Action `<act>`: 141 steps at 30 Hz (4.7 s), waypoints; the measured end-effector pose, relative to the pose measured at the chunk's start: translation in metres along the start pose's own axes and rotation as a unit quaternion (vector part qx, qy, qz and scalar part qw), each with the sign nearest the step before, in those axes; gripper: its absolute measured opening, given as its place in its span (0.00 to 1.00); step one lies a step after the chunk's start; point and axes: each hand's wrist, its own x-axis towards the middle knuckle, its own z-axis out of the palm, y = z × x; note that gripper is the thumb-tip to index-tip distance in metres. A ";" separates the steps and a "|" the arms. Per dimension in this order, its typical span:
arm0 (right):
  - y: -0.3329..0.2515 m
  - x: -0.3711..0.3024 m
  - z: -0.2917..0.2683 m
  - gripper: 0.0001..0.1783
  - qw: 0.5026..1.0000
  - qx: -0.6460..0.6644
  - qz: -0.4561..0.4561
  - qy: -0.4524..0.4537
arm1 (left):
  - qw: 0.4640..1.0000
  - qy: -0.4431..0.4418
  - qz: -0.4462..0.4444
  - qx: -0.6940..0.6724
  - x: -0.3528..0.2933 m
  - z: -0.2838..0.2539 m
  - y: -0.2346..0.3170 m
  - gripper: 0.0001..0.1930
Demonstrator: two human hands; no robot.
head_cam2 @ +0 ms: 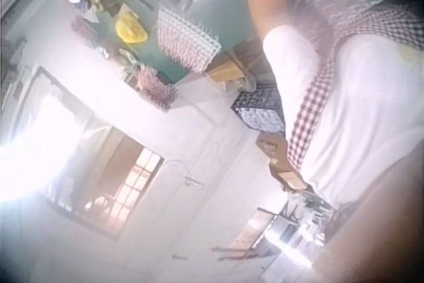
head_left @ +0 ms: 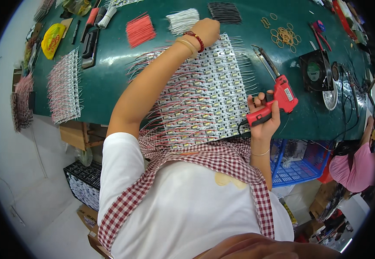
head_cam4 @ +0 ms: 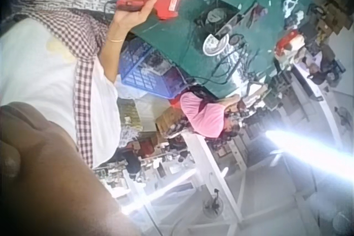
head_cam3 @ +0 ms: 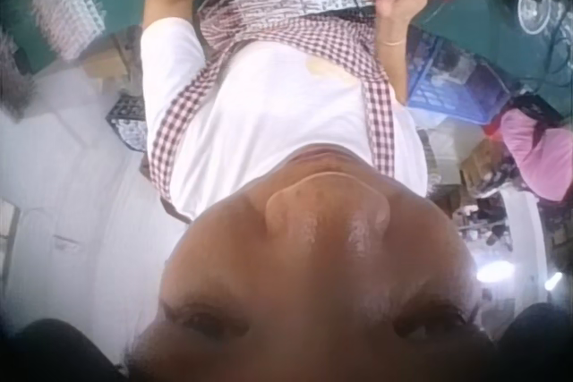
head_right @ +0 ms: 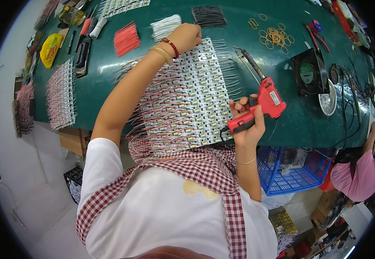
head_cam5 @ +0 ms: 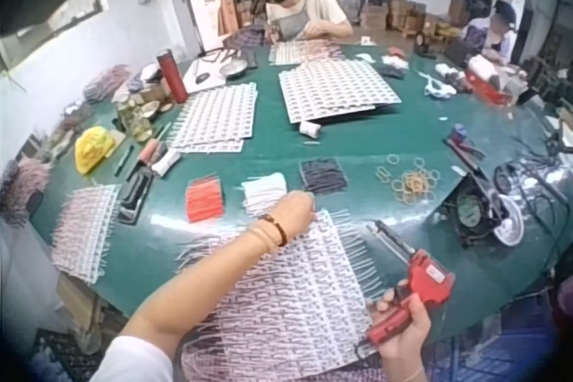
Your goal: Manually assemble and heat-seal LED strips or light components using a heat gun.
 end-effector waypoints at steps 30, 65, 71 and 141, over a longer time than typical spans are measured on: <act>0.005 -0.003 -0.004 0.15 0.999 0.029 -0.036 -0.002 | 0.999 0.013 -0.016 0.033 -0.023 0.001 0.024 0.10; 0.003 -0.001 -0.005 0.15 0.998 0.031 -0.046 0.000 | 0.976 0.121 -0.113 0.140 -0.101 -0.016 0.032 0.11; 0.003 -0.001 -0.006 0.16 0.998 0.033 -0.044 -0.009 | 0.956 0.142 -0.122 0.225 -0.106 -0.026 0.033 0.08; 0.006 0.001 -0.015 0.15 0.998 0.043 -0.045 -0.019 | 0.992 0.096 -0.009 0.087 -0.121 0.002 0.096 0.08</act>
